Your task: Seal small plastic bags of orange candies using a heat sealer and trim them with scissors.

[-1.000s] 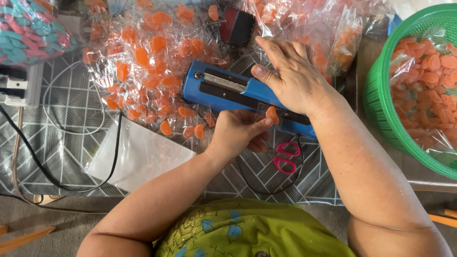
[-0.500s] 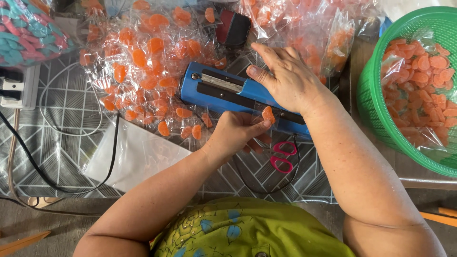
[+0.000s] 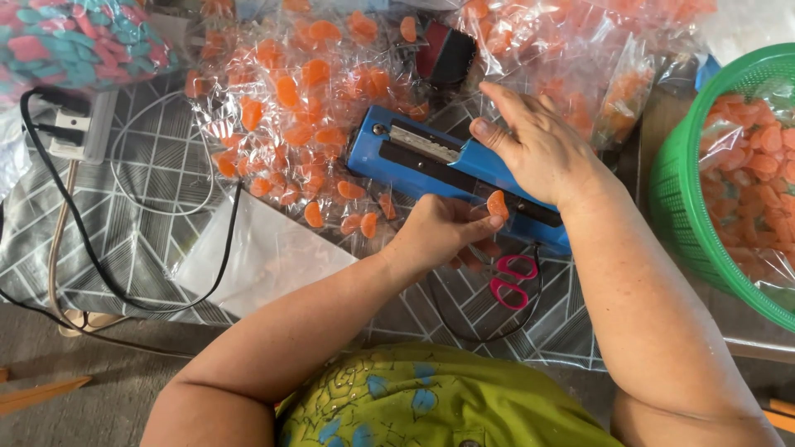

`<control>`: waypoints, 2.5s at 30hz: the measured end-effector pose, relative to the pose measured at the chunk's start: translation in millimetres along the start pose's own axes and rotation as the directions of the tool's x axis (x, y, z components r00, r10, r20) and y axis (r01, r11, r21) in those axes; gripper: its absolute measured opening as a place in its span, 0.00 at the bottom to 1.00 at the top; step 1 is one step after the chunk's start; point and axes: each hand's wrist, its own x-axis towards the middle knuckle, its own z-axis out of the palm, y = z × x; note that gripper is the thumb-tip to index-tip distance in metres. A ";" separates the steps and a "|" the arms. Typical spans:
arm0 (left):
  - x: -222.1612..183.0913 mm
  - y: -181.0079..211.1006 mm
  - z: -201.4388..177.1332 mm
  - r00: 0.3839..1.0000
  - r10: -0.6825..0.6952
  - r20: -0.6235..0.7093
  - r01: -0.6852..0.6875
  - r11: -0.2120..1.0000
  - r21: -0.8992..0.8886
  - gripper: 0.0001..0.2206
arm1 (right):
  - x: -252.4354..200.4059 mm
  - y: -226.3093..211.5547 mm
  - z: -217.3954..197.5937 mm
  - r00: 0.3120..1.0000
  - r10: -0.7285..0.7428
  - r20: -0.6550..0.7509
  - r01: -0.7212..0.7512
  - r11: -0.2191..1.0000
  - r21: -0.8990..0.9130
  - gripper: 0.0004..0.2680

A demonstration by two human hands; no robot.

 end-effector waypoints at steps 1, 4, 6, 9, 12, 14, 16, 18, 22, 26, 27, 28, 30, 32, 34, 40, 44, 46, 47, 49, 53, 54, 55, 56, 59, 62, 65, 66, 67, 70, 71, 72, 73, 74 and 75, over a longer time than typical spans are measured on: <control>0.3 0.7 0.3 1.000 -0.003 0.006 0.003 1.000 -0.002 0.14 | -0.4 -0.1 -0.6 1.000 0.024 0.006 -0.024 1.000 -0.011 0.27; -2.1 3.4 -2.2 1.000 -0.017 0.007 0.017 1.000 -0.005 0.14 | -0.8 -1.0 -1.4 1.000 0.028 0.011 -0.028 1.000 -0.012 0.28; -2.6 4.2 -3.1 1.000 -0.025 0.008 0.025 1.000 -0.009 0.15 | 0.7 1.9 0.4 1.000 0.017 0.007 -0.017 1.000 -0.012 0.28; -0.3 2.0 -3.7 0.999 -0.030 0.014 0.030 0.999 -0.019 0.15 | 0.8 2.0 0.8 1.000 0.015 0.007 -0.015 1.000 -0.007 0.28; 3.1 0.3 -2.7 0.999 -0.031 0.021 0.031 0.999 -0.022 0.14 | 0.1 2.1 0.3 1.000 0.025 0.011 -0.025 1.000 0.008 0.28; 5.1 -1.5 -2.6 0.999 -0.035 0.020 0.036 0.999 -0.015 0.14 | 0.5 2.7 0.7 1.000 0.024 0.011 -0.025 1.000 0.019 0.28; 7.6 -4.8 -2.2 0.999 -0.026 0.025 0.027 0.999 -0.030 0.14 | 0.8 4.4 1.3 1.000 -0.001 -0.004 0.001 1.000 0.013 0.28; 4.6 -0.2 -2.3 0.999 -0.038 0.023 0.039 0.999 -0.025 0.13 | 1.1 5.6 1.9 1.000 -0.009 -0.011 0.009 1.000 0.016 0.28; 3.8 2.9 -3.0 0.998 -0.053 0.018 0.053 0.998 -0.022 0.13 | 2.2 6.4 2.4 1.000 -0.010 -0.008 0.010 1.000 0.016 0.27; 2.7 5.5 -2.5 0.998 -0.056 0.022 0.057 0.998 -0.026 0.13 | 1.1 2.6 0.6 1.000 0.009 -0.001 -0.009 0.999 0.034 0.27; 1.3 7.7 -1.7 0.998 -0.060 0.009 0.060 0.998 -0.021 0.15 | 0.8 1.4 -0.1 1.000 0.022 0.010 -0.022 0.999 0.039 0.28; -0.4 10.4 -0.4 0.998 -0.063 -0.002 0.063 0.998 -0.015 0.16 | -0.5 0.0 -1.6 0.999 0.037 0.018 -0.037 0.998 0.044 0.29; -5.4 4.3 1.6 0.997 0.074 -0.017 -0.074 0.997 0.003 0.15 | -7.5 0.8 1.8 0.998 -0.029 -0.064 0.032 0.998 0.051 0.28; -10.4 4.3 4.0 0.976 0.217 -0.028 -0.216 0.976 0.020 0.17 | -10.0 4.1 3.4 0.984 -0.100 -0.147 0.108 0.993 0.045 0.27; -15.2 7.5 5.3 0.973 0.229 -0.042 -0.228 0.973 0.023 0.16 | -6.5 10.8 7.0 0.971 -0.155 -0.185 0.169 0.984 0.063 0.26; -2.1 7.6 5.4 0.997 -0.028 -0.070 0.026 0.999 -0.033 0.17 | -17.3 9.5 -7.4 0.980 -0.046 -0.192 0.066 0.992 0.104 0.33; 1.3 4.8 5.8 0.997 -0.024 -0.073 0.020 0.998 -0.059 0.16 | -26.2 31.8 -0.6 0.854 -0.284 -0.436 0.328 0.944 0.028 0.23; 2.9 3.7 5.2 0.997 -0.029 -0.067 0.024 0.997 -0.070 0.16 | -31.4 38.7 2.8 0.404 -0.627 -0.666 0.513 0.758 -0.402 0.09; 1.9 4.3 5.1 0.997 -0.028 -0.068 0.023 0.998 -0.066 0.16 | -40.1 35.2 4.3 0.401 -0.626 -0.669 0.514 0.758 -0.401 0.09; 2.0 6.1 4.7 0.997 -0.039 -0.066 0.034 0.997 -0.069 0.17 | -56.5 29.3 6.8 0.189 -0.688 -0.701 0.543 0.668 -0.508 0.08; -4.7 13.5 5.9 0.996 -0.055 -0.069 0.052 0.997 -0.048 0.16 | -96.3 22.9 16.9 0.271 -0.601 -0.752 0.524 0.747 -0.408 0.06; -4.7 14.3 6.7 0.997 -0.048 -0.065 0.044 0.998 -0.055 0.16 | -96.2 30.1 18.3 0.289 -0.552 -0.782 0.520 0.776 -0.356 0.07; -4.8 15.3 7.7 0.997 -0.040 -0.060 0.036 0.997 -0.061 0.16 | -96.3 37.2 19.4 0.307 -0.502 -0.809 0.514 0.802 -0.303 0.08; -5.3 17.1 7.4 0.997 -0.041 -0.059 0.037 0.998 -0.059 0.16 | -103.9 42.7 18.8 0.306 -0.500 -0.810 0.513 0.803 -0.302 0.08; -7.6 21.1 6.1 0.999 -0.001 -0.049 -0.001 0.999 -0.034 0.17 | -125.6 45.9 19.8 0.349 -0.441 -0.827 0.429 0.860 -0.278 0.03; -8.8 21.4 5.7 0.999 -0.027 -0.031 0.027 1.000 0.000 0.16 | -134.5 33.4 35.3 0.814 -0.310 -0.491 0.303 0.948 -0.096 0.10; -11.4 16.2 6.8 0.999 -0.032 -0.032 0.032 0.999 0.001 0.14 | -124.2 18.4 50.5 0.928 -0.145 -0.343 -0.046 0.870 -0.492 0.19; -12.4 12.4 7.8 0.997 0.061 -0.043 -0.062 0.998 -0.002 0.16 | -121.3 0.6 41.7 0.979 0.056 -0.198 -0.135 0.901 -0.412 0.22; -13.6 8.7 8.8 0.987 0.154 -0.054 -0.155 0.988 -0.005 0.18 | -118.5 -17.3 32.8 0.969 0.246 -0.031 -0.241 0.907 -0.345 0.24; -6.6 2.1 8.7 0.985 0.163 -0.059 -0.163 0.987 0.009 0.19 | -105.4 -23.8 35.0 0.951 0.305 0.061 -0.264 0.896 -0.357 0.26; -6.1 0.0 8.8 0.985 0.161 -0.058 -0.161 0.987 0.008 0.19 | -103.4 -23.4 38.6 0.950 0.306 0.062 -0.266 0.896 -0.357 0.26; -4.8 -0.8 8.8 0.983 0.172 -0.058 -0.171 0.985 0.017 0.18 | -100.8 -22.9 41.3 0.970 0.245 0.016 -0.225 0.913 -0.341 0.26; -3.6 -1.6 8.8 0.982 0.182 -0.057 -0.181 0.983 0.027 0.17 | -98.2 -22.3 43.9 0.983 0.182 -0.031 -0.182 0.928 -0.326 0.26; -2.5 -2.3 8.7 0.982 0.182 -0.057 -0.181 0.983 0.027 0.17 | -93.5 -14.9 50.6 0.983 0.182 -0.031 -0.183 0.927 -0.326 0.26; -1.2 -3.0 8.4 0.981 0.183 -0.062 -0.180 0.983 0.040 0.17 | -88.5 -7.5 57.4 0.989 0.135 -0.063 -0.149 0.925 -0.350 0.26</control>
